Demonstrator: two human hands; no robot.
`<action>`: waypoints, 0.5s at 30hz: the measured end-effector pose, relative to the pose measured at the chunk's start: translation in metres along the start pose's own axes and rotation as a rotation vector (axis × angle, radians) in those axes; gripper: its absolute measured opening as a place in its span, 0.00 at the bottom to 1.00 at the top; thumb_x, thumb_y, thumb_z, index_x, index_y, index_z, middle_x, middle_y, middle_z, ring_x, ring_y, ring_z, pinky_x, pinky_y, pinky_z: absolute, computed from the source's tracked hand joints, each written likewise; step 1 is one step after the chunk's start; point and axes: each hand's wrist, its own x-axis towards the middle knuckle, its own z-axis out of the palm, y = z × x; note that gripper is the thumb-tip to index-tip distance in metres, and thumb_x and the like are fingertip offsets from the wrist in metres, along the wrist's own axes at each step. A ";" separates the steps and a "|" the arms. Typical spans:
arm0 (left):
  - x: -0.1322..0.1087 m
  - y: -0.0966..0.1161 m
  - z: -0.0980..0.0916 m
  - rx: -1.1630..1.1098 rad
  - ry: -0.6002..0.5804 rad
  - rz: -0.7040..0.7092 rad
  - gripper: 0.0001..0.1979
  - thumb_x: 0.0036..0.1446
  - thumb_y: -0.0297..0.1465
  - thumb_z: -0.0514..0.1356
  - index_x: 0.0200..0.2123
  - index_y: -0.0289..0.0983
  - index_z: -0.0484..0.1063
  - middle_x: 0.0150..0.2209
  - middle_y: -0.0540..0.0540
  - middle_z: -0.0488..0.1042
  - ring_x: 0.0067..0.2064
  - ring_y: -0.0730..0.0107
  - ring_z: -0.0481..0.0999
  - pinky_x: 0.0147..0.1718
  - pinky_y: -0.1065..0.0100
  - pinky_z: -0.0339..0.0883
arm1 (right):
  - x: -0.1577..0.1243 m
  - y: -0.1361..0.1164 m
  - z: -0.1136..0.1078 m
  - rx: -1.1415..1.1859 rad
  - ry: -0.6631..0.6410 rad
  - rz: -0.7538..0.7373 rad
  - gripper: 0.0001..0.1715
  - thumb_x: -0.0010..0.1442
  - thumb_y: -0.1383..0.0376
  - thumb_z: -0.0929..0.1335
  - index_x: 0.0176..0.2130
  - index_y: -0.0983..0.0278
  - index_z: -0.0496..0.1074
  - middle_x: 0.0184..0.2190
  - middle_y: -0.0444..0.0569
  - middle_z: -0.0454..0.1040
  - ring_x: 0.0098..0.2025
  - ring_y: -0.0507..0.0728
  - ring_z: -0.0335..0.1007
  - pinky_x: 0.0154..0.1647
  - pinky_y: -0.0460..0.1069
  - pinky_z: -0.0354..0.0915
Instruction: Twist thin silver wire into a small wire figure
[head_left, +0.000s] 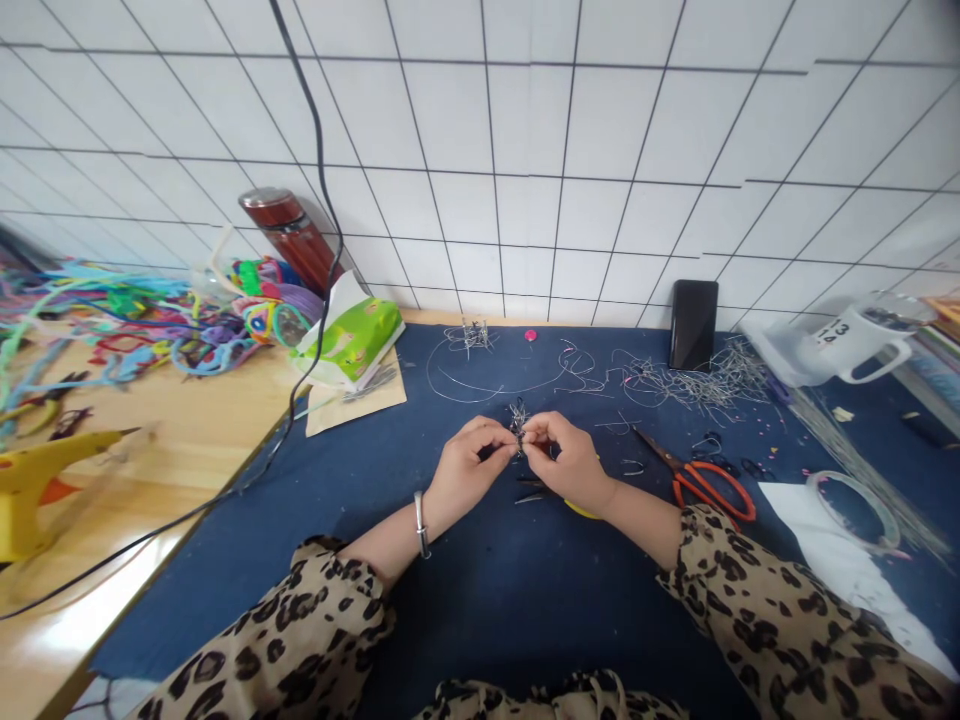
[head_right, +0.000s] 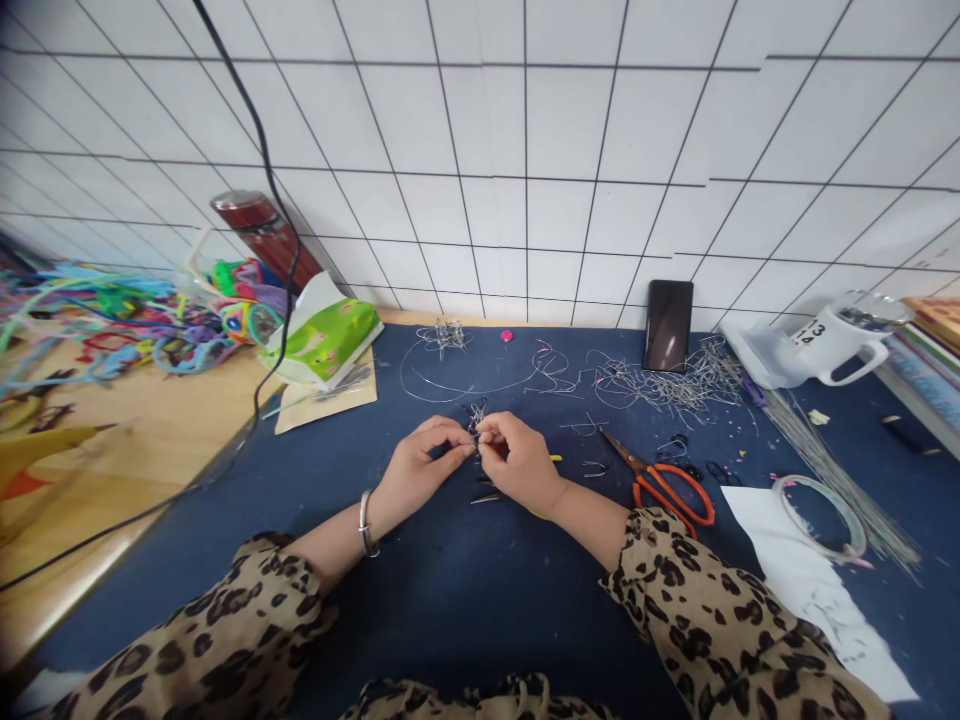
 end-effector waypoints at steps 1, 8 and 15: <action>0.000 0.000 0.000 -0.003 0.000 -0.012 0.04 0.54 0.27 0.58 0.30 0.38 0.73 0.33 0.47 0.71 0.36 0.70 0.70 0.38 0.67 0.65 | 0.000 0.000 0.000 0.000 0.003 0.005 0.10 0.54 0.71 0.64 0.38 0.62 0.65 0.31 0.45 0.69 0.32 0.51 0.68 0.37 0.47 0.66; -0.002 0.000 0.001 -0.055 0.013 -0.082 0.05 0.55 0.30 0.57 0.32 0.37 0.73 0.33 0.47 0.71 0.34 0.71 0.69 0.35 0.68 0.64 | 0.000 0.002 0.002 0.028 0.007 0.004 0.11 0.53 0.71 0.64 0.39 0.62 0.65 0.31 0.45 0.70 0.32 0.51 0.68 0.37 0.47 0.67; -0.002 0.002 0.002 -0.102 0.019 -0.109 0.05 0.53 0.31 0.59 0.33 0.38 0.74 0.34 0.46 0.71 0.34 0.70 0.70 0.32 0.69 0.65 | -0.001 0.003 0.002 0.023 -0.013 -0.028 0.13 0.53 0.71 0.64 0.40 0.62 0.65 0.32 0.45 0.71 0.34 0.51 0.69 0.39 0.48 0.67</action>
